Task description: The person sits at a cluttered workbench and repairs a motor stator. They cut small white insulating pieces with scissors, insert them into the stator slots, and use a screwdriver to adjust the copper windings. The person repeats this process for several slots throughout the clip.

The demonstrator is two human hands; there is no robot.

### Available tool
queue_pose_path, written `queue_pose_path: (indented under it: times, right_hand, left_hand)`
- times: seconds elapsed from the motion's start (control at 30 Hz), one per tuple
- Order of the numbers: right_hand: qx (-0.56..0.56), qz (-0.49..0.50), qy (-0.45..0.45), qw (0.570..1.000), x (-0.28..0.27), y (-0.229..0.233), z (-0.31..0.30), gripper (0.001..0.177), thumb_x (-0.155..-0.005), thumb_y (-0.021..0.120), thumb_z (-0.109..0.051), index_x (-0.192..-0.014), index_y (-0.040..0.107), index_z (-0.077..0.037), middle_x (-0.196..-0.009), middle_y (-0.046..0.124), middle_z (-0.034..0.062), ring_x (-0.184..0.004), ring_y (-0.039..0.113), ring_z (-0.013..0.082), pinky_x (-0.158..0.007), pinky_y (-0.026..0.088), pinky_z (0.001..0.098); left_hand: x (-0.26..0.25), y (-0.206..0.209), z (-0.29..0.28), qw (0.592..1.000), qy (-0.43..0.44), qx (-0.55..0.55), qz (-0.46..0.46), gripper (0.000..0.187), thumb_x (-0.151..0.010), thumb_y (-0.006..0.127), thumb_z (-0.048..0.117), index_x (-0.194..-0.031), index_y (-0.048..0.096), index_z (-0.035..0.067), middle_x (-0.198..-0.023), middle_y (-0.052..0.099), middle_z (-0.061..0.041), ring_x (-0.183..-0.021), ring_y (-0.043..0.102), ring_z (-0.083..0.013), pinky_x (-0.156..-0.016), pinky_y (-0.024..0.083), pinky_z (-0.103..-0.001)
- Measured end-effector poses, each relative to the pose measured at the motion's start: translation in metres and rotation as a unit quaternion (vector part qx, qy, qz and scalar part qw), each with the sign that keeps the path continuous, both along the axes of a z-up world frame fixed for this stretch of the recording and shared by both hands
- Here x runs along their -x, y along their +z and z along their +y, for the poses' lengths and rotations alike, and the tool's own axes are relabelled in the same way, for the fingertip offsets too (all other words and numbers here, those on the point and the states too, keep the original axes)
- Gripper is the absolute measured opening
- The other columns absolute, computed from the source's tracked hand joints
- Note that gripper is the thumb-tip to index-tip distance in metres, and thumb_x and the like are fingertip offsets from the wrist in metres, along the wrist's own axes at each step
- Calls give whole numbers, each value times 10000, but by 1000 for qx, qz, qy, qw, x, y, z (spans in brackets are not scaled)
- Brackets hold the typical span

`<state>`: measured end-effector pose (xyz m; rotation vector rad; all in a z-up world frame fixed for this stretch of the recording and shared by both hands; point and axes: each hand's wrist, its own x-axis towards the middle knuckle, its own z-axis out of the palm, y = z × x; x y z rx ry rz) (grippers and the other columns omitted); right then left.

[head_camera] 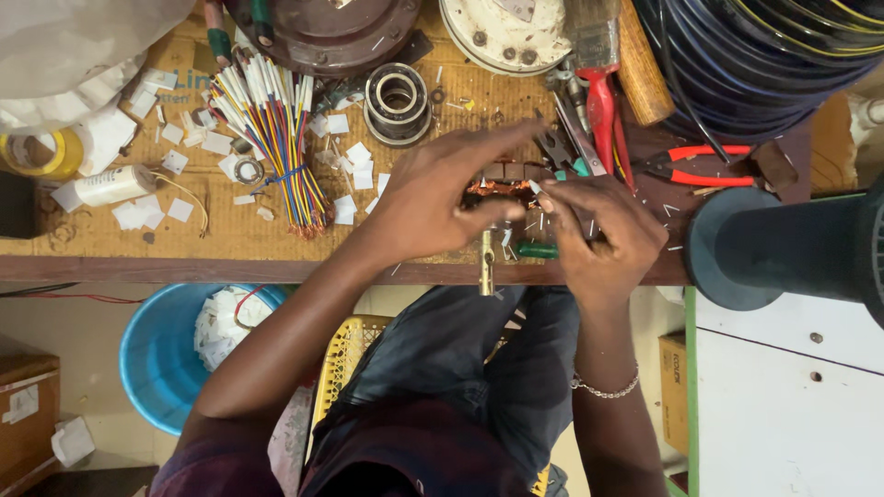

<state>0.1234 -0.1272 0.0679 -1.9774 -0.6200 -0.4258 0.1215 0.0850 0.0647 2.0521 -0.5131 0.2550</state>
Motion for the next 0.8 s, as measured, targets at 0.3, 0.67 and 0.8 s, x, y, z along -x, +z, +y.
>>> queue_pose_path:
  times: [0.3,0.67,0.8]
  right_hand:
    - [-7,-5,19,1000,4,-7,-2,129,-922,825,18,-1013,736,40,-985,761,135,-914,769,248,-932,610,347]
    - [39,-20,35,998,2,2,-9,132,-916,713,93,-1017,725,9,-989,746,140,-862,757,218,-842,610,316]
    - [88,-22,24,996,2,13,-14,162,-911,709,104,-1030,737,-3,-993,733,133,-853,738,204,-706,574,261]
  left_hand:
    - [8,14,14,987,-35,44,151,436,-971,691,324,-1311,665,53,-1254,732,-184,-1143,733,-354,-989,560,-428]
    - [7,46,-5,981,17,-88,171,290,-910,715,236,-1160,682,92,-1018,753,-182,-903,701,-436,-739,528,-531]
    - [5,42,-17,982,37,-119,140,296,-912,713,243,-1157,667,82,-968,743,-206,-808,701,-446,-674,538,-533]
